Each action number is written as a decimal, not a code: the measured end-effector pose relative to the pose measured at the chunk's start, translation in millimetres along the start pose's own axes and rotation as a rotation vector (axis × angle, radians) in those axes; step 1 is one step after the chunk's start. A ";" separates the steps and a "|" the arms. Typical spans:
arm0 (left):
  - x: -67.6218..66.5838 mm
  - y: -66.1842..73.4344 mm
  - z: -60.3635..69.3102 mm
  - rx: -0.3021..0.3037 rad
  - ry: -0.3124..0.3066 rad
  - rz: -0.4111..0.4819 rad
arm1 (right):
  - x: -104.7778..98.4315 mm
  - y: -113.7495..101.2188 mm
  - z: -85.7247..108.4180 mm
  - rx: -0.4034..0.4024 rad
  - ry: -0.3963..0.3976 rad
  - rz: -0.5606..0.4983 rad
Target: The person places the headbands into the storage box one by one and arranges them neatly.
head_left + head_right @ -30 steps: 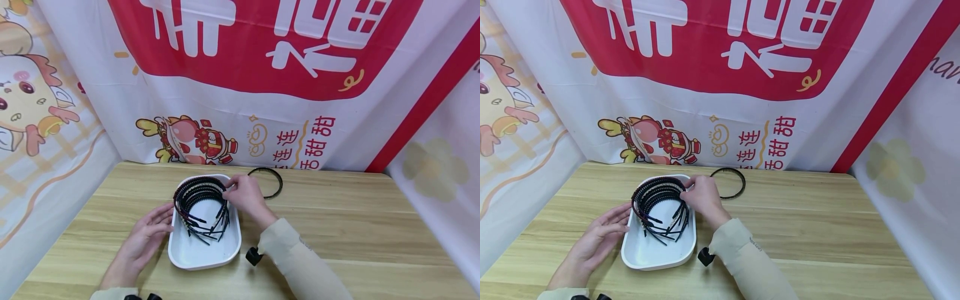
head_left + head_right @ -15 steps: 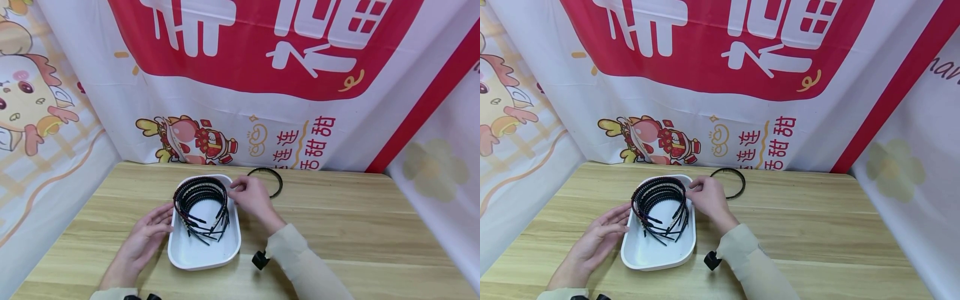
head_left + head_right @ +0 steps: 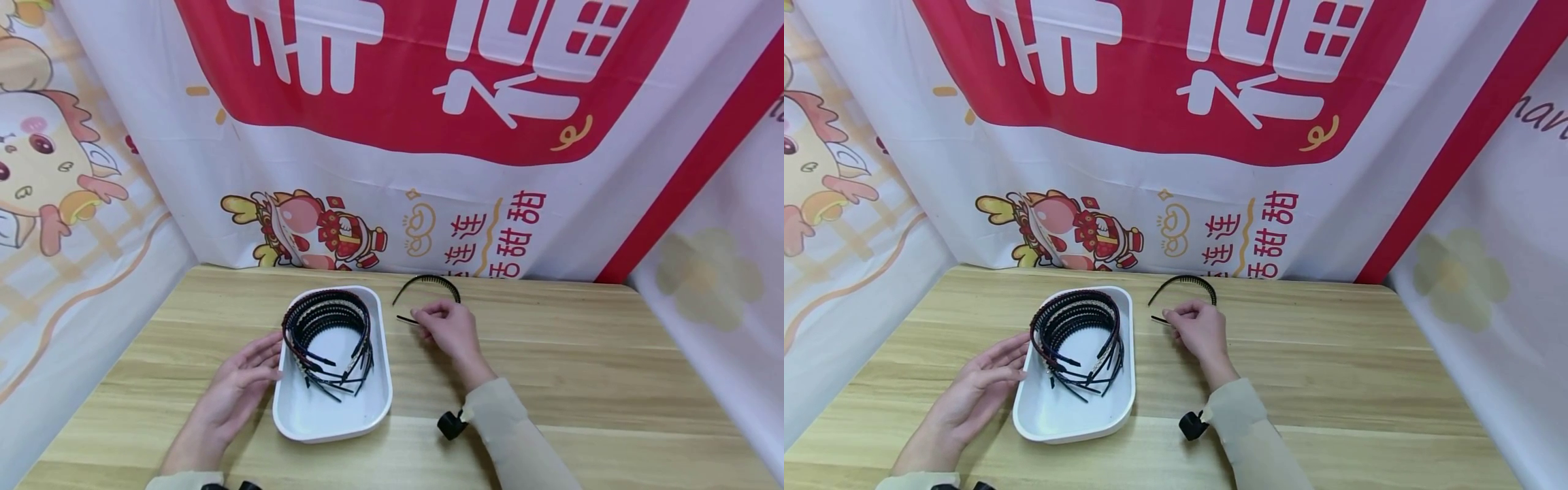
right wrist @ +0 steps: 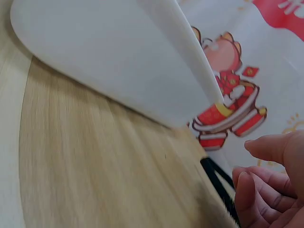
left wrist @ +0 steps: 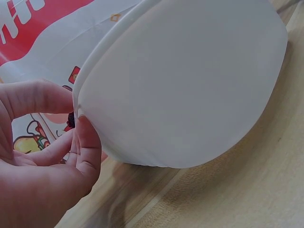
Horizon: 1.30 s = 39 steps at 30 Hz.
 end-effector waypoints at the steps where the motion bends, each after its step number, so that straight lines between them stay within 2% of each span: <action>1: -0.1 -0.1 0.1 0.001 0.000 0.000 | -1.8 3.3 -0.1 0.008 0.008 -0.011; 18: 0.5 0.3 1.4 -0.001 -0.006 0.005 | -24.1 27.4 -3.4 0.054 0.083 -0.045; 26: 1.6 1.0 1.9 0.001 -0.008 0.005 | -29.4 28.6 -7.3 0.085 0.148 0.063; 32: 1.6 1.0 1.7 -0.011 0.003 -0.001 | -31.2 29.6 -9.6 0.148 0.167 0.015; 39: 0.5 0.2 1.6 -0.002 0.003 0.002 | -33.6 31.4 -9.9 0.137 0.184 -0.058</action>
Point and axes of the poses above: each hand's wrist, its own z-axis away from the middle knuckle, its own x-axis out of the palm, y = z × x, the point moved 4 cm from there along -z, towards the middle knuckle, and after that the axes turned 12 degrees about -x, right-handed, at the moved point
